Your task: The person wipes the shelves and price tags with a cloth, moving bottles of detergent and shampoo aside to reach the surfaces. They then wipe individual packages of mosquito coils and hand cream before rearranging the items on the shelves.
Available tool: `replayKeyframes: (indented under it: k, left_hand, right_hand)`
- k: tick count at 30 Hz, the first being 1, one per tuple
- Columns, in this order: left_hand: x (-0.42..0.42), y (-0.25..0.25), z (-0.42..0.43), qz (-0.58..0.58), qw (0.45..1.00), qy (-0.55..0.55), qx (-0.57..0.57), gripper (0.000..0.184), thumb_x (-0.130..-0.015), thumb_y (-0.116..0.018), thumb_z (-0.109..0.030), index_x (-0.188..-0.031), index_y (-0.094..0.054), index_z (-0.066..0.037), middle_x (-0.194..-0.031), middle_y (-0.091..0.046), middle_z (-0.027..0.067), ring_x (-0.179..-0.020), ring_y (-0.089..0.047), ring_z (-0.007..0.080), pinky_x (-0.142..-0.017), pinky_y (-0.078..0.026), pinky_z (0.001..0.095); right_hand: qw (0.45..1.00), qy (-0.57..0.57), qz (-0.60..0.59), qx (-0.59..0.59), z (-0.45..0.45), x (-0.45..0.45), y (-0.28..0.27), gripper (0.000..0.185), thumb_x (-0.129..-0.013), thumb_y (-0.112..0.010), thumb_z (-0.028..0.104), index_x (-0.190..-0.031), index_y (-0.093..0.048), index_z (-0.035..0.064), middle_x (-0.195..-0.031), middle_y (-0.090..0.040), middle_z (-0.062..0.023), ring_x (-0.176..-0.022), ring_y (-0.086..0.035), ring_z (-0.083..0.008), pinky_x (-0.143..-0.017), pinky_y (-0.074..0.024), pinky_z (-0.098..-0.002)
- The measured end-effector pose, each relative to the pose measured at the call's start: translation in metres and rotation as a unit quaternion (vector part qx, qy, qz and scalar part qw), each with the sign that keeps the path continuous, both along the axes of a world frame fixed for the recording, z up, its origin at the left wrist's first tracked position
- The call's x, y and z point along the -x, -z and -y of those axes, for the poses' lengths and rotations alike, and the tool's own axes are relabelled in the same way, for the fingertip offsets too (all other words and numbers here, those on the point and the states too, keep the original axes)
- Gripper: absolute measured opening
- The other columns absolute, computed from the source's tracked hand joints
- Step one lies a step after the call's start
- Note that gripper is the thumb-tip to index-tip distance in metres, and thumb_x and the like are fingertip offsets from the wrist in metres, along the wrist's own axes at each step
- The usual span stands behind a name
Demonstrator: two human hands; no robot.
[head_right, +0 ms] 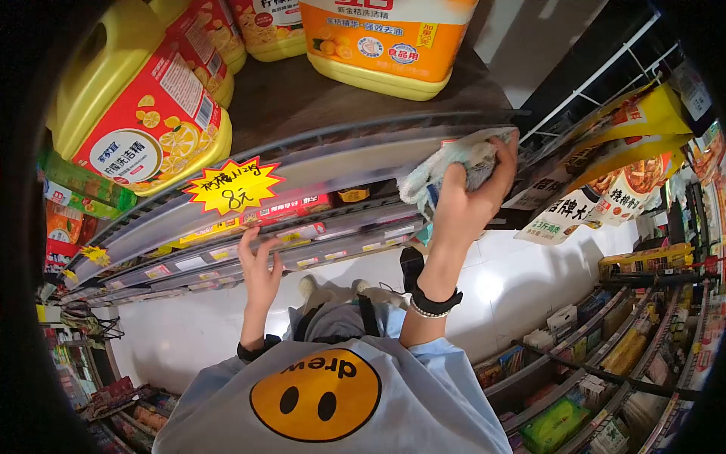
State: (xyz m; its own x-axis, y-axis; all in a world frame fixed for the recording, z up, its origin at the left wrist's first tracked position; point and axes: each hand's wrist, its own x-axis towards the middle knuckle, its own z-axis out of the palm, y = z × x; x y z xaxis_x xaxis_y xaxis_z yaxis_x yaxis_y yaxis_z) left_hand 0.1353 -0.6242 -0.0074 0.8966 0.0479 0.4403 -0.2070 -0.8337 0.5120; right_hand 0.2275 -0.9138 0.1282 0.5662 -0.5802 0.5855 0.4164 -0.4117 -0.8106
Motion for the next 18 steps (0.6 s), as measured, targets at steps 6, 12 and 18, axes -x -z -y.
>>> replayKeyframes:
  k: [6,12,18]
  left_hand:
    - [0.004,-0.007,0.001,-0.008,1.0,0.009,-0.016,0.031,-0.071,-0.061,0.003,-0.1,-0.061,-0.01,-0.132,-0.038,0.0142,-0.118,-0.039,0.0348,-0.087,-0.042,0.0386]
    - [0.006,-0.006,-0.001,0.0,0.999,0.021,-0.033,0.031,-0.071,-0.061,0.002,-0.1,-0.061,-0.008,-0.134,-0.036,0.0147,-0.118,-0.039,0.0364,-0.088,-0.042,0.0388]
    - [0.003,0.005,0.0,-0.008,1.0,0.0,-0.023,0.029,-0.071,-0.061,0.001,-0.099,-0.059,-0.003,-0.134,-0.035,0.0164,-0.118,-0.038,0.037,-0.09,-0.041,0.0402]
  right_hand:
    - [0.956,0.186,-0.155,0.166,-0.009,0.003,-0.024,0.048,-0.071,-0.062,0.013,-0.114,-0.049,-0.0039,-0.105,-0.057,-0.0243,-0.099,-0.051,-0.0419,-0.087,-0.0407,-0.0461]
    - [0.943,0.169,-0.156,0.241,-0.005,0.009,-0.03,0.042,-0.072,-0.061,0.019,-0.106,-0.051,-0.005,-0.097,-0.059,-0.0253,-0.087,-0.054,-0.0433,-0.079,-0.0438,-0.0481]
    - [0.913,0.168,-0.211,0.305,-0.012,0.017,-0.047,0.03,-0.072,-0.059,0.018,-0.089,-0.051,-0.0054,-0.087,-0.059,-0.0244,-0.082,-0.056,-0.0428,-0.075,-0.0446,-0.0488]
